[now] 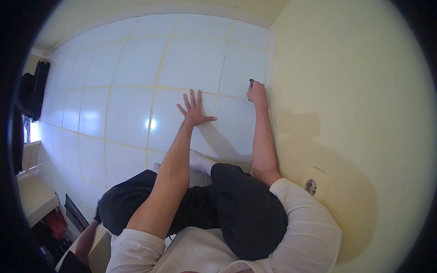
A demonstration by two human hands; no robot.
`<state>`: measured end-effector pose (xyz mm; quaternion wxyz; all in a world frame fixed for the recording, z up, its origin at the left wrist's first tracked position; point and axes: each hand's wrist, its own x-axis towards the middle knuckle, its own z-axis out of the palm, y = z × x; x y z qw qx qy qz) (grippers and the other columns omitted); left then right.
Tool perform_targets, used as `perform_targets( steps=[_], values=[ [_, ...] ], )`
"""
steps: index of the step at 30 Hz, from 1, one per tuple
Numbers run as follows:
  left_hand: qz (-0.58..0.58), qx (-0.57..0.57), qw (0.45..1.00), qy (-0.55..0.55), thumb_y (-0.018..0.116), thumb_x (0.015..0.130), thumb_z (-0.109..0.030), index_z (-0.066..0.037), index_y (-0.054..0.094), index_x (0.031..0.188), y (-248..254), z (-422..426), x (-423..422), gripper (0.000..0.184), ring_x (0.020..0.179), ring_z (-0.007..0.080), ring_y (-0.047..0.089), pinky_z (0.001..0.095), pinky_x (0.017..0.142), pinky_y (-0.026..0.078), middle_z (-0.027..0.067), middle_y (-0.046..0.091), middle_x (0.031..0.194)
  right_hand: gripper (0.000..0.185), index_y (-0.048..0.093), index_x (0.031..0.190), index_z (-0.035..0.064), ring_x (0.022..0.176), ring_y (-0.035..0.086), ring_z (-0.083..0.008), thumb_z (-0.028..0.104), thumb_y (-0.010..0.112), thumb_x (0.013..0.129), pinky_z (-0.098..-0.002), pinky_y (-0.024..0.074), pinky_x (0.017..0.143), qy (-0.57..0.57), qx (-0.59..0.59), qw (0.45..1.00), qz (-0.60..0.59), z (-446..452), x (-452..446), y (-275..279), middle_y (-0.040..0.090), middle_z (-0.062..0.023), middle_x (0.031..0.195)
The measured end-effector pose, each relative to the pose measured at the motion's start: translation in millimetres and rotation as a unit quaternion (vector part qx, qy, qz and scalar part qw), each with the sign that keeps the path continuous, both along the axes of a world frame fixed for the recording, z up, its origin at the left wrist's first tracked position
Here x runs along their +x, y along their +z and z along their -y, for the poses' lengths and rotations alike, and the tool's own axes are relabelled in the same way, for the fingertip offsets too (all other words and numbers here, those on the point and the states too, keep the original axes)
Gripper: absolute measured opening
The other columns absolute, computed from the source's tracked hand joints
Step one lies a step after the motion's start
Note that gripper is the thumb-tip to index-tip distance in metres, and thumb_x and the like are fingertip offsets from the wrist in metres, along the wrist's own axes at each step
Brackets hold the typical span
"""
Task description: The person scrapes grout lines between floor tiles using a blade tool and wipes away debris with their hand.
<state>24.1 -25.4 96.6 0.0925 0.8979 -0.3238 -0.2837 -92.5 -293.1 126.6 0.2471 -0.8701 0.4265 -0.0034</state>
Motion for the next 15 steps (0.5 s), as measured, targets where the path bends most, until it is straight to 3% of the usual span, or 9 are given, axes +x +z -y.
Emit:
perform_targets(
  steps=[7, 15],
  values=[
    [-0.002, -0.010, 1.000, -0.001, 0.081, 0.050, -0.080, -0.024, -0.013, 0.160, -2.0, -0.3, 0.0, 0.155, 0.147, 0.0439, -0.027, 0.0772, 0.107, -0.013, 0.0143, -0.023, 0.165, 0.011, 0.067, 0.090, 0.0002, 0.087, 0.070, -0.0365, 0.007, 0.064, 0.081, -0.0464, 0.0550, 0.078, -0.001, 0.057, 0.998, 0.020, -0.8, -3.6, 12.7, 0.071, -0.0218, 0.090],
    [0.002, -0.017, 1.000, 0.002, 0.080, 0.050, -0.079, -0.023, -0.013, 0.160, -2.6, -0.6, -0.7, 0.155, 0.147, 0.0439, -0.028, 0.0771, 0.107, -0.013, 0.0144, -0.023, 0.165, 0.015, 0.066, 0.092, 0.0004, 0.089, 0.069, -0.0381, 0.008, 0.069, 0.078, -0.0470, 0.0546, 0.079, 0.013, 0.045, 0.999, 0.027, 1.9, -3.8, -1.5, 0.070, -0.0217, 0.090]
  ],
)
